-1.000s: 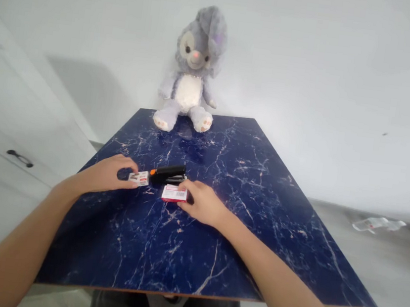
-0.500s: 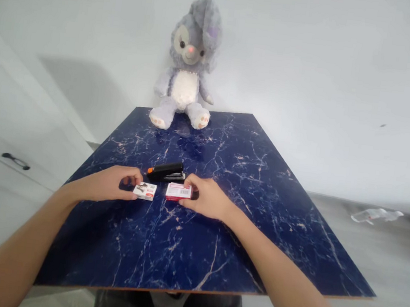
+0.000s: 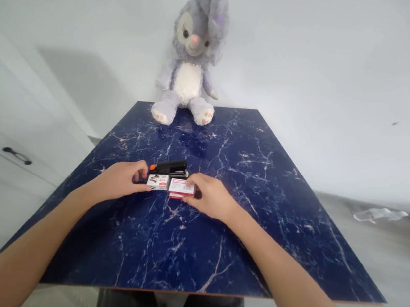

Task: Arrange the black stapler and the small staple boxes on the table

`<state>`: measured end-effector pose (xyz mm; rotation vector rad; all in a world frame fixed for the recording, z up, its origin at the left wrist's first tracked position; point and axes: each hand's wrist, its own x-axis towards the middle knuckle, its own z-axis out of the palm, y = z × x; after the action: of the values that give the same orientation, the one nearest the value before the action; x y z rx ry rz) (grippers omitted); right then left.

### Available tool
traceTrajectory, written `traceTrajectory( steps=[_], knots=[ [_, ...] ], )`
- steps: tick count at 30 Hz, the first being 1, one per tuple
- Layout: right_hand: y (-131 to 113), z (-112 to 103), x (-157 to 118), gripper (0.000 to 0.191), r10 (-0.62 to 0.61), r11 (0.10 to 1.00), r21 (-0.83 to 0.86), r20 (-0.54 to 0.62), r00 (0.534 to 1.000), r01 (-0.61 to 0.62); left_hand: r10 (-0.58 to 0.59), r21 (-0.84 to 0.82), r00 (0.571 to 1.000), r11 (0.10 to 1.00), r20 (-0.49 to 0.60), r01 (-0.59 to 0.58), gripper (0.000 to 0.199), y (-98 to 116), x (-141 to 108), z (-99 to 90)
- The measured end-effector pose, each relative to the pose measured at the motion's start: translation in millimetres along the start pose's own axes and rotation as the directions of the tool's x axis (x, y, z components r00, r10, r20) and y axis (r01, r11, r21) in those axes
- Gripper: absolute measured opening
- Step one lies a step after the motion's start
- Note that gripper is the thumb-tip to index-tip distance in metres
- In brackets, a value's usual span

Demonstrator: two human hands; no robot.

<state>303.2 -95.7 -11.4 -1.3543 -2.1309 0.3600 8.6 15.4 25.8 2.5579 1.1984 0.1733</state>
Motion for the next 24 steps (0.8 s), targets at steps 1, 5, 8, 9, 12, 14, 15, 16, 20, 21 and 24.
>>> traceTrajectory(
  steps=[1,5,8,9,12,14,15,16,20,21,24],
  knots=[
    [1,2,0,0.023,-0.016,0.999,-0.033,-0.013,1.000,0.016,0.012,-0.016,1.000,1.000,0.015,-0.011,0.032,1,0,0.1],
    [2,11,2,0.014,-0.089,0.992,-0.101,-0.100,0.991,0.079,0.048,-0.049,0.997,0.998,0.052,-0.045,0.027,2,0,1.0],
    [0,19,7,0.017,-0.069,0.995,-0.091,-0.192,0.979,0.052,0.041,-0.005,0.999,0.999,0.025,-0.041,0.024,3,1,2.5],
    [-1,22,8,0.019,-0.043,0.997,-0.077,-0.208,0.977,0.028,0.030,0.020,0.999,0.999,0.010,-0.030,0.022,4,0,3.0],
    [-4,25,8,0.024,0.022,0.999,-0.025,-0.203,0.979,-0.027,-0.004,0.080,1.000,0.997,-0.018,0.005,0.020,7,0,3.6],
    [-5,24,7,0.029,0.052,0.999,0.018,-0.215,0.975,-0.049,0.018,0.095,0.997,0.995,-0.074,-0.011,0.028,7,-1,3.7],
    [-4,23,7,0.035,0.073,0.997,0.039,-0.231,0.970,-0.065,0.048,0.095,0.992,0.995,-0.120,-0.037,0.037,7,-1,4.2],
    [-3,21,7,0.042,0.102,0.994,0.059,-0.245,0.964,-0.091,0.083,0.089,0.982,0.994,-0.170,-0.069,0.050,5,-1,5.3],
    [3,14,9,0.067,0.233,0.971,0.100,-0.183,0.955,-0.218,0.124,-0.030,0.973,0.991,-0.196,-0.132,0.103,-6,3,17.3],
    [5,12,9,0.064,0.252,0.967,0.085,-0.157,0.955,-0.241,0.100,-0.076,0.981,0.991,-0.167,-0.114,0.105,-9,5,21.6],
    [5,7,9,0.041,0.255,0.967,0.021,-0.111,0.961,-0.254,0.025,-0.167,0.993,0.985,-0.119,-0.045,0.102,-17,9,32.0]
  ],
)
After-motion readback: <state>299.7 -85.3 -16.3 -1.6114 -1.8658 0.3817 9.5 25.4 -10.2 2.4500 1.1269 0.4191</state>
